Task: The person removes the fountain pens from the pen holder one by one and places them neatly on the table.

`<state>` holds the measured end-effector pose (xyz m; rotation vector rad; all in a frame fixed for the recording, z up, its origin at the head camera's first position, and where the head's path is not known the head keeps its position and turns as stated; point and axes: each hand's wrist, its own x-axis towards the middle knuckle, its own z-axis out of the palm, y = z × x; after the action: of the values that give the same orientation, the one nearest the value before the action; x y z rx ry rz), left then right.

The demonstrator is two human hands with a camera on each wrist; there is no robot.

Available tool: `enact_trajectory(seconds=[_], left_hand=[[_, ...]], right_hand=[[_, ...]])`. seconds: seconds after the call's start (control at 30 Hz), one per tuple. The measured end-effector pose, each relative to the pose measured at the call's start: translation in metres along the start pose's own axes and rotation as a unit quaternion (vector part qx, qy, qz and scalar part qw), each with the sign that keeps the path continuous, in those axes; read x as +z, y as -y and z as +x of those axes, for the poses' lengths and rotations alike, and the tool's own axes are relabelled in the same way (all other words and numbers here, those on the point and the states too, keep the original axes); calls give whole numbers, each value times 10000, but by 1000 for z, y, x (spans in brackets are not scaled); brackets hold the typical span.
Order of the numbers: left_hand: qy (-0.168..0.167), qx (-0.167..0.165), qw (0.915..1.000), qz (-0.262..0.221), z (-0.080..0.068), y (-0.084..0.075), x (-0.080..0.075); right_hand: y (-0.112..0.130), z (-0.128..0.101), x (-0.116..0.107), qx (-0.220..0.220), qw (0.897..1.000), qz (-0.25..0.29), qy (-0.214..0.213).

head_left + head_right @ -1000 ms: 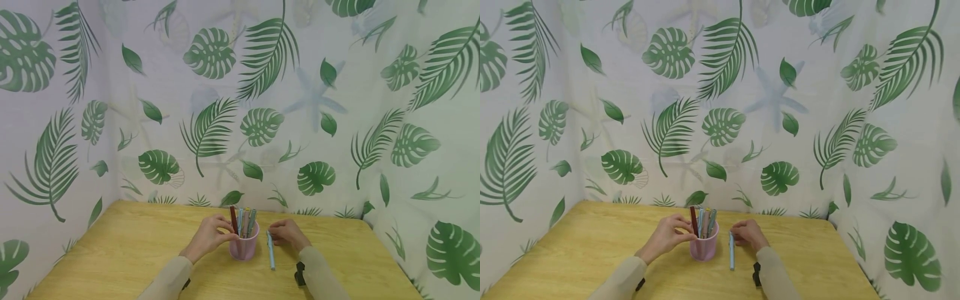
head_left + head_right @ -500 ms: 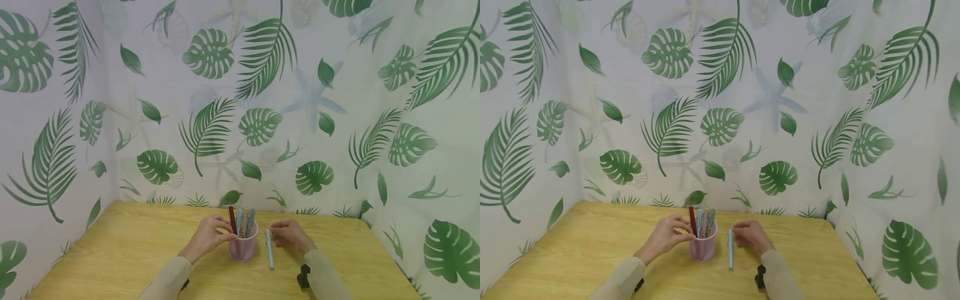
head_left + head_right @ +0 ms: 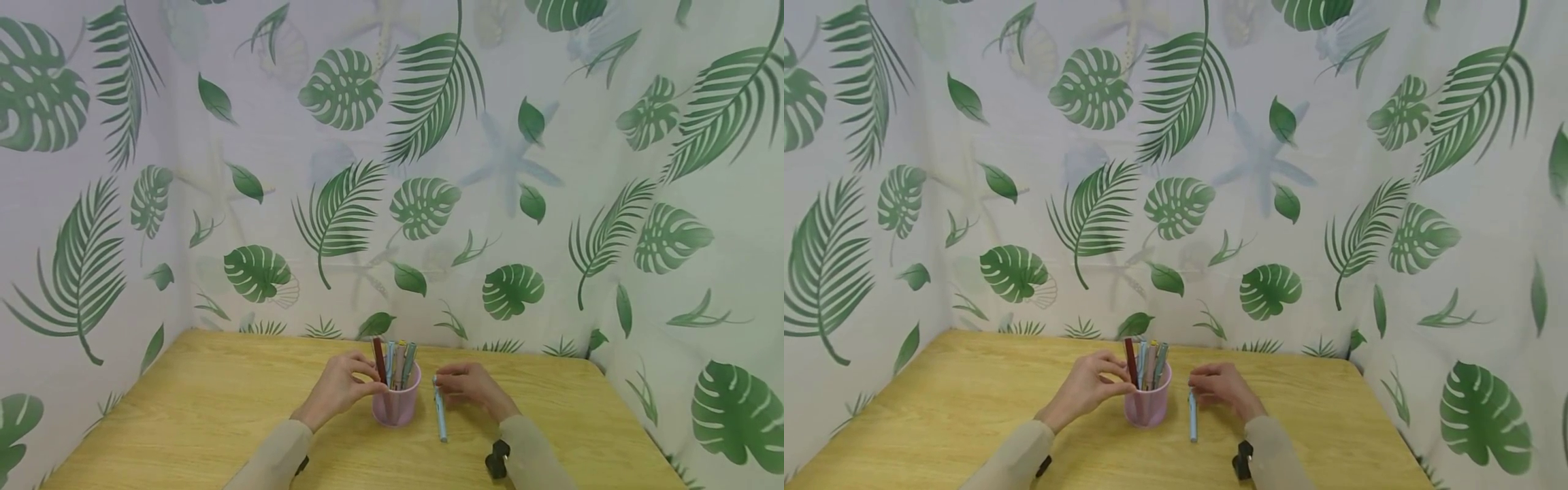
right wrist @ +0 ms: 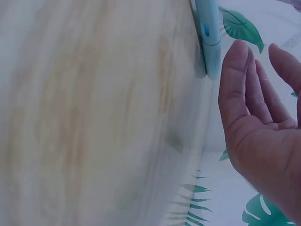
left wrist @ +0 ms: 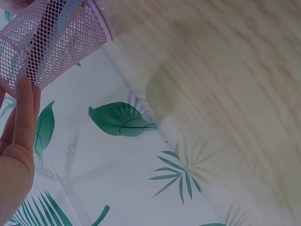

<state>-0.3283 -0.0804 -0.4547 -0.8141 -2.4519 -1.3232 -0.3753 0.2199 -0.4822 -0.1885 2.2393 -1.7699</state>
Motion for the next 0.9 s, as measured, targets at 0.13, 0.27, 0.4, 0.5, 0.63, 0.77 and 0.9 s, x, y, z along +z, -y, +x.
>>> enact_trajectory(seconds=[0.13, 0.27, 0.4, 0.5, 0.63, 0.77, 0.9], left_hand=[[-10, -51, 10000, 15, -1, 0, -1], [-1, -63, 10000, 34, 0, 1, -1], [10, -56, 10000, -23, 0, 1, -1], [17, -55, 10000, -51, 1, 1, 0], [9, -81, 10000, -53, 2, 2, 0], [39, -93, 9999, -21, 2, 1, 0], [36, -112, 9999, -18, 2, 0, -1]], right_hand=[[1, -1, 2, 62, 9998, 134, 149], [2, -3, 3, -9, 9994, 199, 275], [5, -4, 5, -167, 9987, 203, 428], [7, -6, 6, -286, 9980, 246, 508], [11, -9, 8, -412, 9972, 319, 540], [15, -11, 12, -520, 9969, 384, 457], [18, -12, 18, -697, 9963, 435, 250]])
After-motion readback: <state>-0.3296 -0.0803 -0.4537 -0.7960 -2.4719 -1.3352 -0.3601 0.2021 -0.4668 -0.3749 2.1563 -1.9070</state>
